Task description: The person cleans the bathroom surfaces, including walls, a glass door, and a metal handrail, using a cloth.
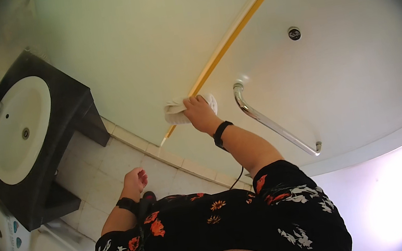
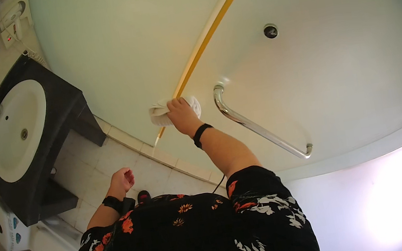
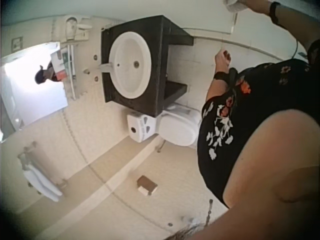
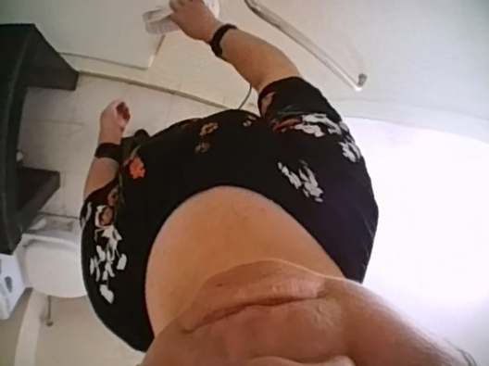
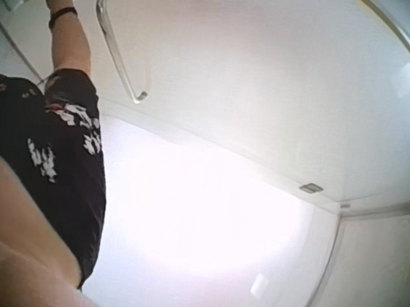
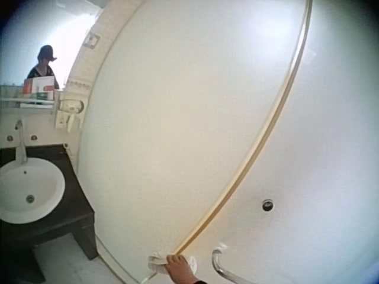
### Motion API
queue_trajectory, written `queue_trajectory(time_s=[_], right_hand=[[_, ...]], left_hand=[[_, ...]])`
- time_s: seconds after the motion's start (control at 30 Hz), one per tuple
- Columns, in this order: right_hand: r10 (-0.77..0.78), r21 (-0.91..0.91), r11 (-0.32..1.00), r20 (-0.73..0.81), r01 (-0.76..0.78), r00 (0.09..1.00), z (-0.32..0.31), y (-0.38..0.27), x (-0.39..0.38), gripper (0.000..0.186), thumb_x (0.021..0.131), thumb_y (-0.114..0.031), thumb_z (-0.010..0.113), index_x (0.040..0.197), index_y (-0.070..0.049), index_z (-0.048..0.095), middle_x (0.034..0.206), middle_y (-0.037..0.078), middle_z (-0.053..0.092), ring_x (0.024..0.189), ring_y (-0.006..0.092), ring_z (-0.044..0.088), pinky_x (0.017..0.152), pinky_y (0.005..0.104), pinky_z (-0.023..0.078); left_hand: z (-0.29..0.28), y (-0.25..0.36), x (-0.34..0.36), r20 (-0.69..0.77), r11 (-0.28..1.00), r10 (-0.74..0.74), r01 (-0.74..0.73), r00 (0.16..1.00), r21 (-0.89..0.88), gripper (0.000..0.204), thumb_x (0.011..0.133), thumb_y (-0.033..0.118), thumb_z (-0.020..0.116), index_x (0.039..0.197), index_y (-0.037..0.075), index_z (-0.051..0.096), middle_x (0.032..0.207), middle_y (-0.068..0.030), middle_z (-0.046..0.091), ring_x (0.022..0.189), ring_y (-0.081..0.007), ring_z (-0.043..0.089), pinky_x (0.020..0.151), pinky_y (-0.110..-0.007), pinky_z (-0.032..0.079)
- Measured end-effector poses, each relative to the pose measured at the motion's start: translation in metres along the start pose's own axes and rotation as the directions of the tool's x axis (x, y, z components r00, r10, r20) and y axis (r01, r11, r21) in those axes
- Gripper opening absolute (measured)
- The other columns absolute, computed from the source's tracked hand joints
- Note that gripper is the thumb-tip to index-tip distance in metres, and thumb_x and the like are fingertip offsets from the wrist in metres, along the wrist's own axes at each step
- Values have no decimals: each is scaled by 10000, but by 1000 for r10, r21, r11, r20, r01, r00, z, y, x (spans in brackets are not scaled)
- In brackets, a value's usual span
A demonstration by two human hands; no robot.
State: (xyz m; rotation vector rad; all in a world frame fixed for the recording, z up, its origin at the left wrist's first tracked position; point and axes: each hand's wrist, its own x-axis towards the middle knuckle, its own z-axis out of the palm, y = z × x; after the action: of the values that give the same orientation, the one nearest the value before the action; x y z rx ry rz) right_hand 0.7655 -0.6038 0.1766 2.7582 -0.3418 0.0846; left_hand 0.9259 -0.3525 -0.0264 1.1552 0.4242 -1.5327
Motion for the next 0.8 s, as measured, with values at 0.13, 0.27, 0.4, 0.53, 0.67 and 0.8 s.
queue_trajectory(time_s=[0.13,0.27,0.4,0.53,0.67,0.8], right_hand=[[146,133,979,57,-153,988,36,-7,-35,166,671,-55,545,808,-94,629,1062,91,525,1002,257,456,882,370,345],[391,196,900,30,-389,920,34,-11,-79,243,668,-45,553,887,-105,639,1113,89,526,1015,267,471,887,392,350],[780,337,617,-145,-711,608,13,-3,-137,346,656,-36,578,998,-82,594,1099,115,536,1030,316,478,863,407,399],[943,601,260,-326,-756,65,12,11,-211,458,684,-33,614,1129,-66,511,1176,153,502,1109,332,457,951,389,365],[915,844,-46,-178,-534,-361,10,15,-266,433,728,-62,632,1137,-37,492,1181,129,501,1086,282,482,908,400,401],[603,800,-417,598,431,-528,24,13,-281,392,793,-217,618,1135,-89,478,1065,72,540,911,262,556,745,407,501]], left_hand=[[-17,7,3,-43,999,-33,35,999,36,95,779,170,580,744,91,541,693,-16,552,619,-169,521,557,-303,427],[-17,17,2,-37,996,-28,31,999,83,96,775,169,588,761,87,540,705,-15,554,649,-170,523,590,-316,429],[-2,24,10,-4,988,-45,45,999,151,99,772,169,592,766,85,539,710,-18,554,649,-171,523,585,-315,428],[13,28,19,10,972,-58,54,998,229,98,768,166,596,774,83,544,719,-21,555,635,-173,523,575,-306,427],[22,33,19,47,959,-54,39,997,282,98,770,165,592,778,80,545,713,-22,555,633,-173,523,566,-303,424],[21,41,16,55,946,-72,50,996,319,96,772,166,590,775,82,543,713,-21,558,633,-170,522,572,-309,422]])
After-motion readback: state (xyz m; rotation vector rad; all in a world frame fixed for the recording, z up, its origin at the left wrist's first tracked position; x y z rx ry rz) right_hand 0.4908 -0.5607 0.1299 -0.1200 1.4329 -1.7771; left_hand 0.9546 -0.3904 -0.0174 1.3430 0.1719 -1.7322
